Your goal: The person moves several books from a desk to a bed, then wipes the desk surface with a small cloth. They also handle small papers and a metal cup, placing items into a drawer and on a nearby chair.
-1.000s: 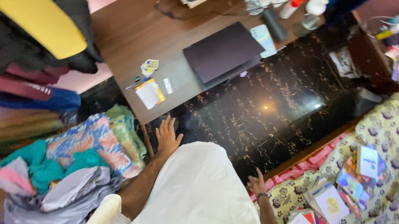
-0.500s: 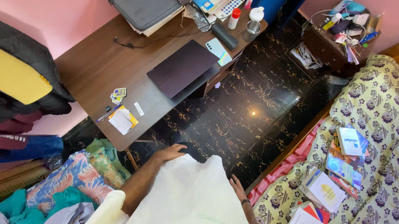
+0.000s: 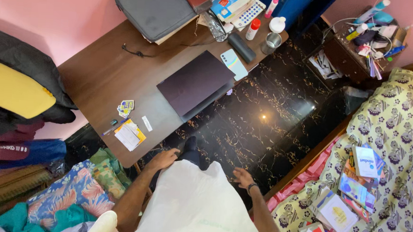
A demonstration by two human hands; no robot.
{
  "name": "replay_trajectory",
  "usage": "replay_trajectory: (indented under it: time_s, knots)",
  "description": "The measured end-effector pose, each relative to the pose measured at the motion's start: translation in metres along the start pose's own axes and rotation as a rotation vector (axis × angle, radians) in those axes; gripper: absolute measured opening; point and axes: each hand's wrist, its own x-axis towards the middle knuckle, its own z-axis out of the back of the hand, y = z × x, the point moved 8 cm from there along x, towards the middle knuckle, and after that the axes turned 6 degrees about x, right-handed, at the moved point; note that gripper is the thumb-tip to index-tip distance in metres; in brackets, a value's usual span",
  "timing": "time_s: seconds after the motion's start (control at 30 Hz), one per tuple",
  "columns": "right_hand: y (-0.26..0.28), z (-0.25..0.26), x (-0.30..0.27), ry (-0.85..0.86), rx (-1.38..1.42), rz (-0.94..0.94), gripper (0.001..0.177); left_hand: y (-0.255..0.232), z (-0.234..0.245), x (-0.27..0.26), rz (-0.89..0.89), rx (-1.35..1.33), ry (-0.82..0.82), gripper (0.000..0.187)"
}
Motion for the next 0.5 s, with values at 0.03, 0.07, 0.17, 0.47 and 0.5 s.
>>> replay_trajectory:
  time_s: [0.03, 0.07, 0.17, 0.47, 0.5]
  knots:
    - [0.015, 0.007, 0.007, -0.026, 0.028, 0.061, 0.057, 0.001, 0.009, 0.003, -0.028, -0.039, -0.015, 0.041]
    - [0.031, 0.012, 0.011, -0.055, 0.059, 0.125, 0.054, -0.001, 0.021, 0.007, -0.059, -0.076, -0.031, 0.041]
    - [0.068, 0.025, 0.014, -0.1, 0.101, 0.165, 0.049, -0.01, 0.042, 0.02, -0.014, -0.207, 0.095, 0.041]
    - [0.104, 0.033, 0.048, -0.077, 0.103, 0.365, 0.052, -0.143, 0.137, 0.07, -0.27, -0.158, 0.128, 0.039]
    - [0.087, 0.028, 0.057, -0.045, 0.009, 0.328, 0.051, -0.155, 0.142, 0.066, -0.261, -0.193, 0.151, 0.041]
